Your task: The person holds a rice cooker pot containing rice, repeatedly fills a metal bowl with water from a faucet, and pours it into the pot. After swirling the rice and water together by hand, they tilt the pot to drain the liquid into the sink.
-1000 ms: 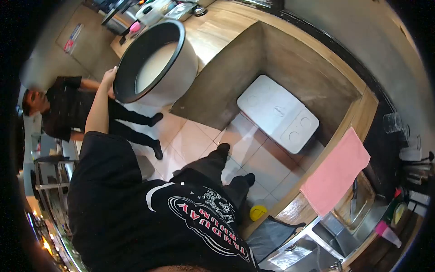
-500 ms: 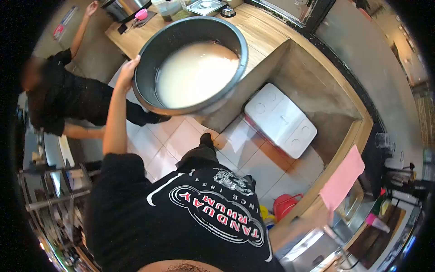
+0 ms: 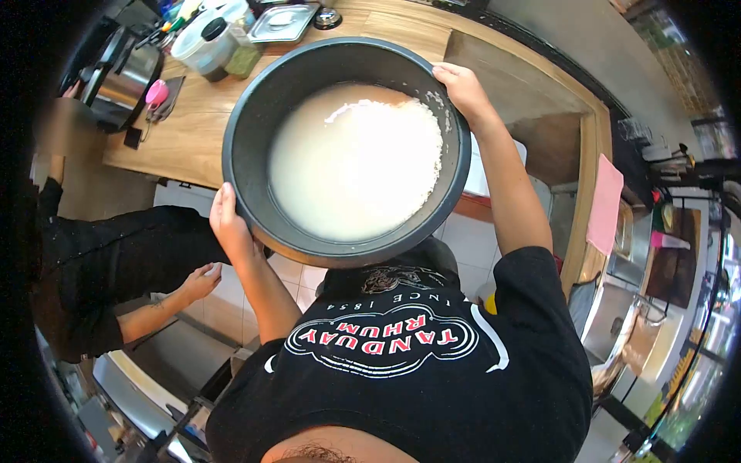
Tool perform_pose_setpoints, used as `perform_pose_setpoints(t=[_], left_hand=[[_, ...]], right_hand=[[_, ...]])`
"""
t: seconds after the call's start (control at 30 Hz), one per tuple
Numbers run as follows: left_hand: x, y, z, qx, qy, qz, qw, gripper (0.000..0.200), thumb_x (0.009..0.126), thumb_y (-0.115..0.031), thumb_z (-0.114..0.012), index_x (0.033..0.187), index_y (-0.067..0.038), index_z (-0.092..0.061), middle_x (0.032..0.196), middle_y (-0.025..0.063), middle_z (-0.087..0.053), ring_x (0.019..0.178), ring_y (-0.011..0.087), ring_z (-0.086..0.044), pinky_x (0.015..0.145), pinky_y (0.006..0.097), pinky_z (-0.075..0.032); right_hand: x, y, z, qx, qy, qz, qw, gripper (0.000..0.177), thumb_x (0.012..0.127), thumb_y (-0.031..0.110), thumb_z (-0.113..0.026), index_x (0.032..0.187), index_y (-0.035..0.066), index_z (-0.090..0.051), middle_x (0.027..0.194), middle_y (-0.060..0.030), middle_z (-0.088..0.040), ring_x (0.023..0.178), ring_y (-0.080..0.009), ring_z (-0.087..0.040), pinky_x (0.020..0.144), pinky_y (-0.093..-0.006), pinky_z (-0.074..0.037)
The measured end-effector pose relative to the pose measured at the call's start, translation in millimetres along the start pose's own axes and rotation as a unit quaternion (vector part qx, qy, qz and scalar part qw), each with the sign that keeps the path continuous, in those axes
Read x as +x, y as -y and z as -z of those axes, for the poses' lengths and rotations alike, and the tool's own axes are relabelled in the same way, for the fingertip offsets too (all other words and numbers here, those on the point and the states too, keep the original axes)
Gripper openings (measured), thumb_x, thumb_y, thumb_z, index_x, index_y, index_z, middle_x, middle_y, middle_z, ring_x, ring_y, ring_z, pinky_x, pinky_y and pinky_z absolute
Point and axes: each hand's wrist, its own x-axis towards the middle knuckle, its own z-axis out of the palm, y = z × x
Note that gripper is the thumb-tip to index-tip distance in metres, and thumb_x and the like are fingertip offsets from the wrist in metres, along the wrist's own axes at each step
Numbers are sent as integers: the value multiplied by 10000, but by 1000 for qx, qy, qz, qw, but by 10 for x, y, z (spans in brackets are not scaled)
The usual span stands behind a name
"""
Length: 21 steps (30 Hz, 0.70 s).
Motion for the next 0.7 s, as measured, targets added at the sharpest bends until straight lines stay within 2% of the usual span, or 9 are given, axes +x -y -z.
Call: perform_pose_setpoints(t=[0.23, 0.37, 0.47, 0.5, 0.6, 0.7], left_hand=[[-236, -530, -140, -26, 11, -36, 999, 261, 943, -189, -463, 935, 42, -586, 859, 90, -624, 741, 136, -586, 680, 246, -464], [-322, -831, -216, 16, -62, -65, 996, 270, 943, -196, -460, 853, 28, -582, 748, 68, -609, 641, 106, -557, 593, 217, -442], [-338, -1025, -141, 42, -77, -88, 992, 256, 941, -185, -465, 853, 21, -590, 759, 73, -618, 628, 103, -558, 583, 215, -438], [-342, -1073, -54, 54, -56, -81, 994, 284, 935, -222, -486, 904, 21, -630, 817, 60, -632, 703, 110, -570, 655, 224, -436], [-446, -1237, -150, 31, -85, -92, 992, 235, 938, -177, -476, 853, 6, -595, 752, 72, -630, 610, 104, -574, 570, 214, -443], [-508, -1334, -127, 19, -115, -91, 989, 217, 931, -174, -494, 864, 3, -600, 753, 71, -637, 614, 107, -585, 569, 215, -451]], right_hand=[[111, -144, -31, 85, 61, -19, 994, 270, 912, 155, -494, 1071, -30, -611, 893, -50, -650, 731, -92, -590, 663, -224, -471], [156, -171, -231, 139, 108, -33, 984, 246, 908, 146, -496, 1051, -17, -612, 892, -33, -644, 737, -82, -583, 675, -219, -467], [182, -217, -450, 165, 125, -47, 977, 244, 905, 141, -496, 1059, -14, -604, 899, -32, -642, 749, -79, -584, 686, -217, -466], [194, -250, -507, 178, 131, -50, 974, 250, 899, 138, -501, 1070, -19, -595, 917, -42, -642, 763, -87, -588, 697, -218, -468], [244, -347, -648, 189, 151, -44, 969, 258, 895, 140, -500, 1074, -24, -586, 932, -48, -642, 772, -91, -600, 700, -216, -483], [89, -177, -759, 199, 147, -65, 967, 298, 894, 145, -504, 1119, -39, -567, 955, -63, -641, 799, -108, -603, 728, -231, -482]])
